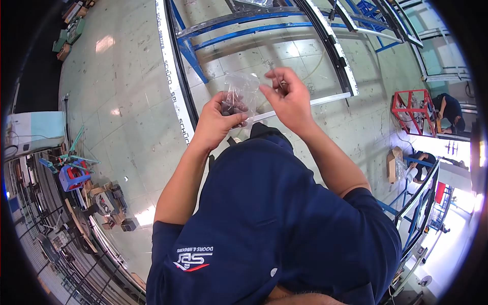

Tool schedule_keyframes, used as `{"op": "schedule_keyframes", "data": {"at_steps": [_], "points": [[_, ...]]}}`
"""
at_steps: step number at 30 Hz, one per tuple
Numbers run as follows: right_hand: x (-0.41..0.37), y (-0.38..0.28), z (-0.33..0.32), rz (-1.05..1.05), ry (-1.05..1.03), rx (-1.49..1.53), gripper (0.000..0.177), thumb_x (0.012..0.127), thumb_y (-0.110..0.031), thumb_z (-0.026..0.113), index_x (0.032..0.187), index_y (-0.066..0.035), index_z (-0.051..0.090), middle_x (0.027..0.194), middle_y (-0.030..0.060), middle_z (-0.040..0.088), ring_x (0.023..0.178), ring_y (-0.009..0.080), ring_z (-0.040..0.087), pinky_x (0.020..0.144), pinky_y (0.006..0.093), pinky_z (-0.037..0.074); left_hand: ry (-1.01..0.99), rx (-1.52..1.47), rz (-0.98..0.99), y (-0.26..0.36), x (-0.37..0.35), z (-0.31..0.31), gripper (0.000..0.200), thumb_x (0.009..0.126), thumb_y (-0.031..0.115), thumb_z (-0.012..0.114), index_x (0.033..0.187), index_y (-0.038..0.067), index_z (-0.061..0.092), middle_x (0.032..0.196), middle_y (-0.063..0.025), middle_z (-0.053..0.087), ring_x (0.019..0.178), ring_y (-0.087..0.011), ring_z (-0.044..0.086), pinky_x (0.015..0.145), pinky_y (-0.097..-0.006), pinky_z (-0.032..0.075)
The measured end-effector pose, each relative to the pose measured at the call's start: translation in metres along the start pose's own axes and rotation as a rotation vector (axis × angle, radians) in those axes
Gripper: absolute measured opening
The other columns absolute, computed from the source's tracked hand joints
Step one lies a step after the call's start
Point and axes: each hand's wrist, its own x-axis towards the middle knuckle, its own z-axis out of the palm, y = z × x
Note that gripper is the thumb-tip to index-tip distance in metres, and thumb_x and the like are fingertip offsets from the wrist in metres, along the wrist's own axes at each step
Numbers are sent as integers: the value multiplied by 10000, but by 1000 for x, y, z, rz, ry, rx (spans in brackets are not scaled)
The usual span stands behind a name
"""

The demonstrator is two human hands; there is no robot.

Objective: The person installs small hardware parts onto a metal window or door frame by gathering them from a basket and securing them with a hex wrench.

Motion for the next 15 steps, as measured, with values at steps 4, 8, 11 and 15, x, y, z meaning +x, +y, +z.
{"op": "schedule_keyframes", "data": {"at_steps": [4,8,11,15], "points": [[2,-23,-4,-143,-275,-336,208,821,-145,769,964,-35,665,846,39,578,741,131,534,604,285,443,-28,111,2,-2,0,-1,449,808,-50,714,1222,-21,543,1022,-111,676,892,-165,674,802,-284,562],[7,-7,-3,-77,-400,-425,177,808,-128,760,919,-24,669,827,55,590,719,172,548,652,300,449,-66,192,46,-5,1,-1,527,807,-52,715,1288,-26,502,1065,-123,668,950,-169,664,845,-289,549],[9,-4,-7,-10,-318,-294,151,819,-130,757,892,-31,668,854,20,624,665,123,524,621,275,439,-60,34,2,-11,2,-6,598,813,-62,706,1351,-30,447,1117,-132,660,1011,-185,656,900,-308,541],[10,6,-17,136,-292,-175,120,844,-116,756,886,-47,666,907,-44,647,628,22,486,581,211,414,6,-358,-82,-24,7,-10,539,895,-35,653,1383,-30,425,1181,-143,645,1053,-210,656,949,-337,546]]}}
